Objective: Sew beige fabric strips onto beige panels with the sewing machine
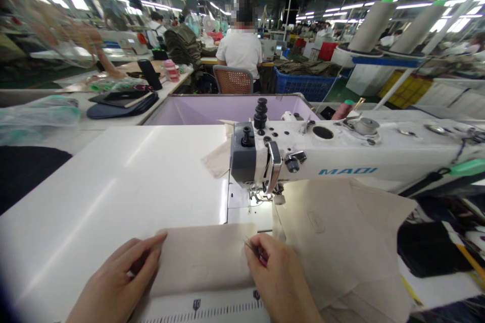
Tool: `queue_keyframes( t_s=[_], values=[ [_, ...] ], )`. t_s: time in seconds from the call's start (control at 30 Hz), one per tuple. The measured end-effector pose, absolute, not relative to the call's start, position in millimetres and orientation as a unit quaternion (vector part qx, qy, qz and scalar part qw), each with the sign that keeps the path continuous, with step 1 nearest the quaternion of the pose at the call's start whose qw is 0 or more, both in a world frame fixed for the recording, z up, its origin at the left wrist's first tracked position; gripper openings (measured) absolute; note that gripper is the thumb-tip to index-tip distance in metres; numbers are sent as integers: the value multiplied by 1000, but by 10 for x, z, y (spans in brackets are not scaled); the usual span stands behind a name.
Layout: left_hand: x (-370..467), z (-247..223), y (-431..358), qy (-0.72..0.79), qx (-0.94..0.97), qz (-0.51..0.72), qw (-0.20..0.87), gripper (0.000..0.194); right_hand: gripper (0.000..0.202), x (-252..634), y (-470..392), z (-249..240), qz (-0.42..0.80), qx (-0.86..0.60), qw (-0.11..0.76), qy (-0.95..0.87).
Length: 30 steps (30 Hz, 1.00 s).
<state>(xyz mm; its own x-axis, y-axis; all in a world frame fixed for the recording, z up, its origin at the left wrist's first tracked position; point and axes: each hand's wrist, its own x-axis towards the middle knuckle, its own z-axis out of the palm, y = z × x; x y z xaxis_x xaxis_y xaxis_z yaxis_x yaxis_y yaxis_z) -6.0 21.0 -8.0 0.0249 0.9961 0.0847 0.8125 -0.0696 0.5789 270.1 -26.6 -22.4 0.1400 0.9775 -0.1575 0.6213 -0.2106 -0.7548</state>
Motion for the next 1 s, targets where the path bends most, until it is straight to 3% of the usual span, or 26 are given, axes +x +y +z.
queue_keyframes(
  t_s=[0.4, 0.53, 0.63, 0.77, 0.93, 1.0],
  values=[
    [-40, -87, 175, 662, 699, 210, 169, 40, 27, 2689, -245, -231, 321, -707, 268, -570],
    [-22, -101, 143, 653, 729, 180, 100, 37, 30, 2690, -231, -175, 315, -710, 241, -581],
    [-69, -137, 185, 558, 809, 185, 1, 30, 26, 2727, -225, -112, 259, -695, 204, -639],
    [-107, -130, 375, 357, 926, 122, 1, 38, 36, 2811, -215, -44, 190, -630, 147, -738],
    [203, 82, 776, 376, 926, -14, 19, 27, 42, 2842, -196, -76, 161, -604, 124, -770],
    [418, 155, 962, 383, 924, -14, 13, 26, 40, 2820, -202, -110, 149, -619, 123, -761]
  ],
)
